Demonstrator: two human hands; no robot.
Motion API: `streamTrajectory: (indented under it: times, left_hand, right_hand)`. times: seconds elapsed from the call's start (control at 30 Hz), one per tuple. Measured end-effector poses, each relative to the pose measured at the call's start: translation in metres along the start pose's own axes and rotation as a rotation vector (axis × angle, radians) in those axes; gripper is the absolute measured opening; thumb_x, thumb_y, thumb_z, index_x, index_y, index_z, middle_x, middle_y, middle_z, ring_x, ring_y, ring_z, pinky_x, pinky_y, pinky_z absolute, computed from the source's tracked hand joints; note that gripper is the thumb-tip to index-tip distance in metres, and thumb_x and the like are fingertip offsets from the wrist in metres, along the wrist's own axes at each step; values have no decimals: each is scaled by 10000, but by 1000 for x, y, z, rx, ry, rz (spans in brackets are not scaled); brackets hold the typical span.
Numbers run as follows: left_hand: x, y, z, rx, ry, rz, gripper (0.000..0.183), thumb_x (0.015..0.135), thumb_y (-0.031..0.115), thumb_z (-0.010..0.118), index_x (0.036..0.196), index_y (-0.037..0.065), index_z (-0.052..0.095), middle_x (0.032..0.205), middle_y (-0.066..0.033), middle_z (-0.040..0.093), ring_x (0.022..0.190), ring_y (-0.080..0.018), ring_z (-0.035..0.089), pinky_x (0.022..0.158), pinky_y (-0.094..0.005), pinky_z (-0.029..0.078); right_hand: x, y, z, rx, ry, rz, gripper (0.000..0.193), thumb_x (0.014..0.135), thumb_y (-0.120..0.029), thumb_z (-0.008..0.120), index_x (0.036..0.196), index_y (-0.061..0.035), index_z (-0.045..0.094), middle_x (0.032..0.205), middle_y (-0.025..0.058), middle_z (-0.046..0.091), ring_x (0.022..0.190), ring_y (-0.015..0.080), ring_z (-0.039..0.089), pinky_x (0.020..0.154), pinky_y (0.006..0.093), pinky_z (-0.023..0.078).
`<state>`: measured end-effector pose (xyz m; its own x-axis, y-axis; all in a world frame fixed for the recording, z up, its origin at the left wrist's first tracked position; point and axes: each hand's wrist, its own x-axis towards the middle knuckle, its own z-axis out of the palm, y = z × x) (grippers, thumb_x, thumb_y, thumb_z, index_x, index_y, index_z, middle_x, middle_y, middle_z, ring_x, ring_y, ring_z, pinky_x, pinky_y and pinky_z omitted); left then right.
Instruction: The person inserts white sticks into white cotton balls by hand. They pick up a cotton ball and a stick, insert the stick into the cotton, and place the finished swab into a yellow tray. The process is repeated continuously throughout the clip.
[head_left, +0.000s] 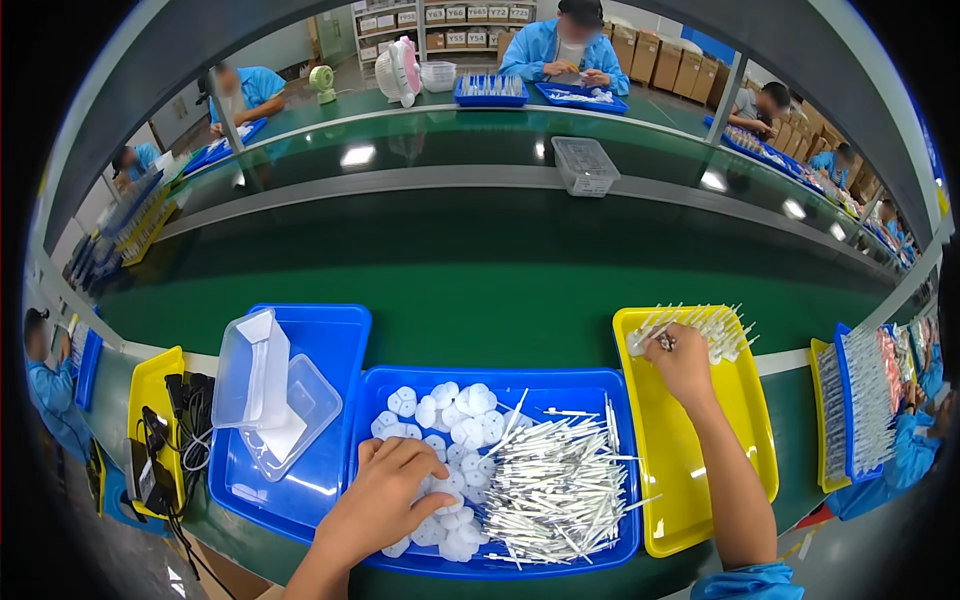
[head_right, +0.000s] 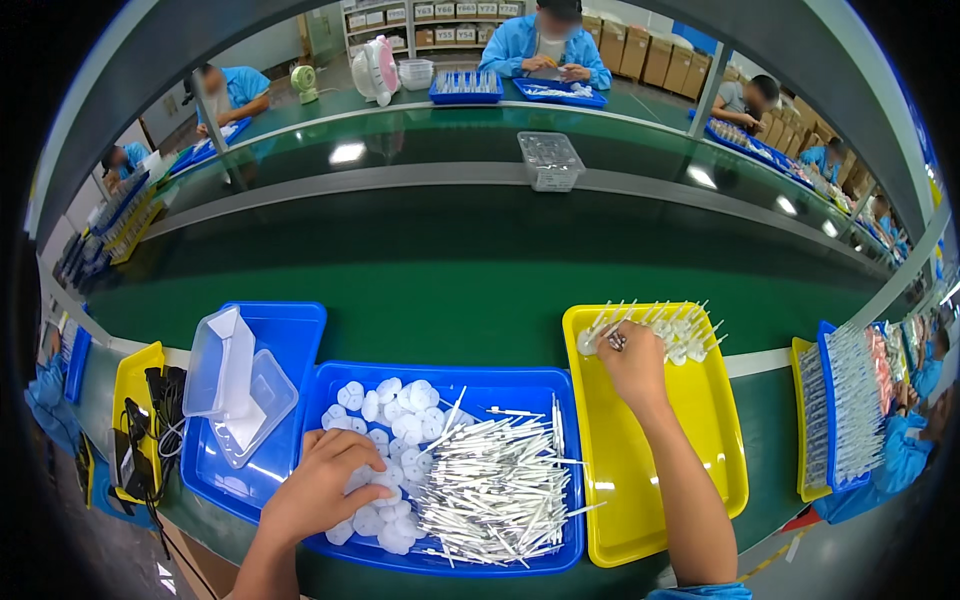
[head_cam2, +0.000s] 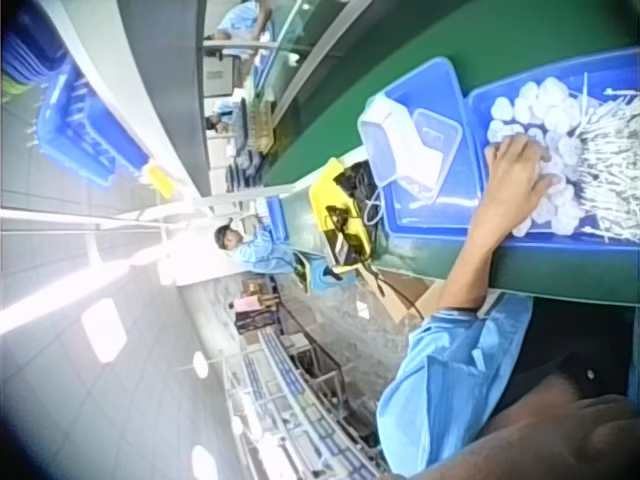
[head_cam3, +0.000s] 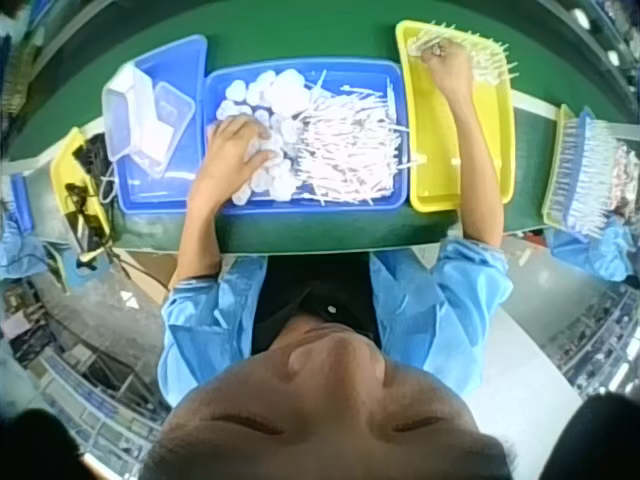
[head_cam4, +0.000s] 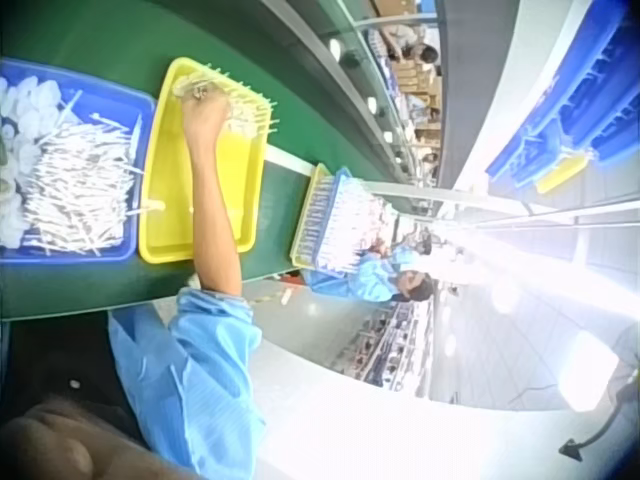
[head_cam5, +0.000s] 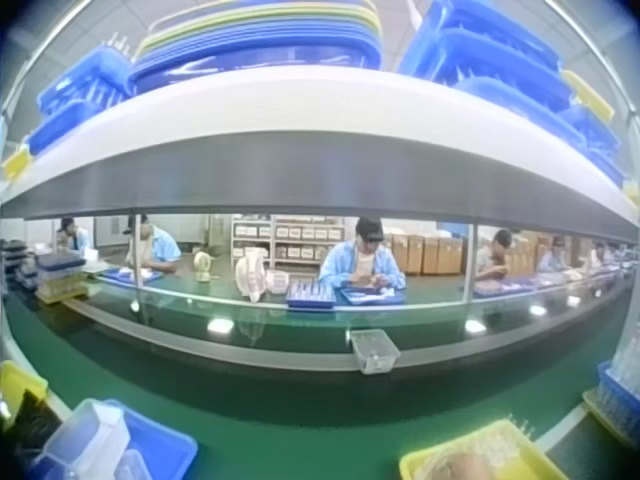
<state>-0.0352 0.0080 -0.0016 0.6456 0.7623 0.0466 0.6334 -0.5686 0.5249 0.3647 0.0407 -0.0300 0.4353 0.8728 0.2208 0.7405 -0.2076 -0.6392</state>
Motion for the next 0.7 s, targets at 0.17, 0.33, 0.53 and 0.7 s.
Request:
streamTrajectory:
  times: [0.17,0.33,0.53,0.7]
  left_hand:
    - [2,-1,3,-28,16,-53,269,833,208,759,1068,84,715,1033,-46,625,1026,-209,561,940,-388,328]
    - [-1,4,-1,20,-19,22,259,834,225,753,1069,117,744,1078,-40,608,1052,-211,553,946,-397,318]
    - [-4,-6,-2,-73,-31,163,239,819,213,758,1043,132,745,1159,-44,596,1107,-236,543,972,-404,341]
    - [-8,4,-9,85,-54,132,266,788,188,779,1043,127,733,1160,-50,595,1126,-257,538,975,-391,366]
  right_hand:
    - [-2,3,12,-206,116,-69,162,829,-58,683,804,88,618,727,259,653,707,436,653,657,466,505]
    - [-16,-1,3,-140,131,-223,131,890,-37,630,902,90,604,804,276,659,747,419,667,677,459,511]
    - [-75,-91,-31,186,-283,-87,157,943,-39,577,1072,38,621,836,220,669,733,300,668,682,369,520]
    - [-106,-121,-15,301,-549,-281,236,949,-35,559,1177,4,606,840,216,673,766,325,684,695,382,533]
